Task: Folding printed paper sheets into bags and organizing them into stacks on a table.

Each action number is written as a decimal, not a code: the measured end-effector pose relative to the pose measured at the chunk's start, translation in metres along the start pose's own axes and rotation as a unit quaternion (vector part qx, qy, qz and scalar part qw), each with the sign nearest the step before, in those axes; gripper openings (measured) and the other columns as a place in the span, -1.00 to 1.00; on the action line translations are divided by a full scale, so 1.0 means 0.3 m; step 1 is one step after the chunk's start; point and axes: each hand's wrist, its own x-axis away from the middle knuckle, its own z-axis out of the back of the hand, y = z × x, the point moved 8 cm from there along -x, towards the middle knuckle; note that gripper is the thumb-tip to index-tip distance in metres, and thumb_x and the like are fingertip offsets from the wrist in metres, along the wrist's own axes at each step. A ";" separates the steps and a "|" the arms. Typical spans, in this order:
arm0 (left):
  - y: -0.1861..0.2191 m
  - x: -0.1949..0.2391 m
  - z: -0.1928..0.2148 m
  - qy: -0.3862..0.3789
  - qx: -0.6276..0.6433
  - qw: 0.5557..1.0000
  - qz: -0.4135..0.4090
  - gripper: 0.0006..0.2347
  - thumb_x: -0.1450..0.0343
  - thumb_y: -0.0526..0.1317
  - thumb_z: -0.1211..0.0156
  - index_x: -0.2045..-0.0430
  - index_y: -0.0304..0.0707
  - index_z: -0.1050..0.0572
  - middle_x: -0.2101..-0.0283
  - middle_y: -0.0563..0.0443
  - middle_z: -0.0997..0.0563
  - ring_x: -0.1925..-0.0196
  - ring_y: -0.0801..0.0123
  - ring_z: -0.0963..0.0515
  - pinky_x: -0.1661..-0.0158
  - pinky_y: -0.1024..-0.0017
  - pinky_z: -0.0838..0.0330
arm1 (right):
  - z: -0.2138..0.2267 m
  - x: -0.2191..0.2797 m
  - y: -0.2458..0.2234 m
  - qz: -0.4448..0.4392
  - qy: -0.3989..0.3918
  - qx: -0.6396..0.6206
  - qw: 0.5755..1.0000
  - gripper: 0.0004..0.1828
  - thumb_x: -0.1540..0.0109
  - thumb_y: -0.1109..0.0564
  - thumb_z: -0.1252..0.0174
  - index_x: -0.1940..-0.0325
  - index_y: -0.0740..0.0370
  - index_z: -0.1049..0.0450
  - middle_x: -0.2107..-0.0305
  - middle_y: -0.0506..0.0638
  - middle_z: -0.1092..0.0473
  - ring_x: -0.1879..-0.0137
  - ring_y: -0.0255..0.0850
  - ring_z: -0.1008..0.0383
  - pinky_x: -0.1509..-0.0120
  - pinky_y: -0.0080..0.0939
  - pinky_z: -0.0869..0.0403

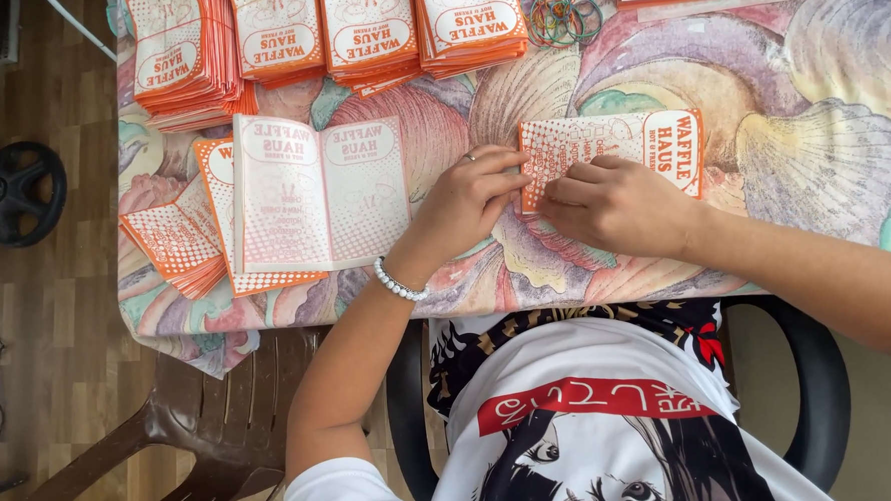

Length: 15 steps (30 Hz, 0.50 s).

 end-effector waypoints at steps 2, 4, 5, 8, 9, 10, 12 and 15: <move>0.009 -0.002 0.009 -0.002 0.005 1.000 -0.005 -0.88 -0.46 -0.34 -0.24 0.18 -0.26 -0.64 -0.04 -0.12 -0.62 -0.22 0.01 -0.54 -0.16 0.17 -0.47 | 0.000 -0.005 0.002 -0.008 -0.010 -0.028 1.000 -0.87 -0.33 0.15 -0.16 0.24 0.17 -0.60 0.30 0.00 -0.48 0.21 -0.16 -0.52 0.19 -0.18 -0.46; 0.013 0.003 0.010 -0.009 0.006 1.000 -0.009 -0.86 -0.44 -0.27 -0.31 0.18 -0.27 -0.65 -0.06 -0.13 -0.62 -0.23 0.01 -0.53 -0.17 0.17 -0.46 | 0.007 -0.017 0.006 -0.020 -0.022 -0.056 0.998 -0.89 -0.31 0.18 -0.19 0.23 0.19 -0.62 0.29 0.02 -0.48 0.20 -0.15 -0.53 0.18 -0.19 -0.47; 0.014 0.004 0.009 -0.008 0.007 1.000 -0.008 -0.86 -0.44 -0.27 -0.31 0.18 -0.27 -0.65 -0.06 -0.13 -0.62 -0.23 0.01 -0.53 -0.17 0.17 -0.46 | 0.011 -0.018 0.004 -0.019 -0.023 -0.057 0.998 -0.89 -0.31 0.18 -0.19 0.23 0.19 -0.62 0.29 0.02 -0.48 0.20 -0.15 -0.53 0.18 -0.19 -0.47; 0.012 0.006 0.010 -0.005 0.008 1.000 -0.008 -0.84 -0.43 -0.25 -0.34 0.18 -0.31 -0.66 -0.06 -0.16 -0.61 -0.23 0.01 -0.52 -0.18 0.18 -0.46 | 0.019 -0.020 0.015 -0.033 -0.026 -0.081 0.996 -0.88 -0.33 0.18 -0.17 0.20 0.20 -0.62 0.28 0.03 -0.47 0.18 -0.14 -0.53 0.17 -0.18 -0.48; 0.008 0.009 0.001 -0.017 -0.008 1.000 -0.007 -0.83 -0.44 -0.23 -0.33 0.16 -0.30 -0.64 -0.11 -0.15 -0.58 -0.28 0.01 -0.48 -0.22 0.16 -0.43 | 0.020 -0.017 0.021 -0.042 -0.028 -0.092 0.995 -0.87 -0.33 0.19 -0.16 0.19 0.20 -0.63 0.26 0.04 -0.48 0.17 -0.12 -0.53 0.17 -0.17 -0.49; 0.005 0.012 -0.009 -0.029 -0.022 0.999 -0.006 -0.82 -0.45 -0.21 -0.31 0.14 -0.28 -0.63 -0.17 -0.14 -0.55 -0.33 0.01 -0.45 -0.26 0.14 -0.39 | 0.022 -0.012 0.026 -0.051 -0.030 -0.103 0.993 -0.86 -0.33 0.20 -0.16 0.17 0.21 -0.63 0.25 0.05 -0.48 0.17 -0.11 -0.53 0.16 -0.16 -0.49; 0.040 0.001 0.007 -0.040 -0.039 0.998 -0.007 -0.82 -0.46 -0.21 -0.28 0.15 -0.31 -0.61 -0.19 -0.18 -0.52 -0.35 -0.02 -0.42 -0.28 0.11 -0.38 | 0.016 -0.008 0.026 -0.058 -0.027 -0.110 0.992 -0.86 -0.33 0.20 -0.16 0.16 0.21 -0.64 0.25 0.05 -0.48 0.16 -0.10 -0.52 0.14 -0.15 -0.50; 0.100 -0.019 0.012 -0.061 -0.100 0.993 -0.030 -0.82 -0.49 -0.19 -0.22 0.18 -0.35 -0.55 -0.29 -0.25 -0.42 -0.41 -0.06 -0.33 -0.33 0.05 -0.30 | 0.001 0.008 0.031 -0.066 -0.018 -0.120 0.990 -0.86 -0.33 0.20 -0.16 0.14 0.20 -0.64 0.24 0.04 -0.48 0.14 -0.09 -0.51 0.11 -0.13 -0.50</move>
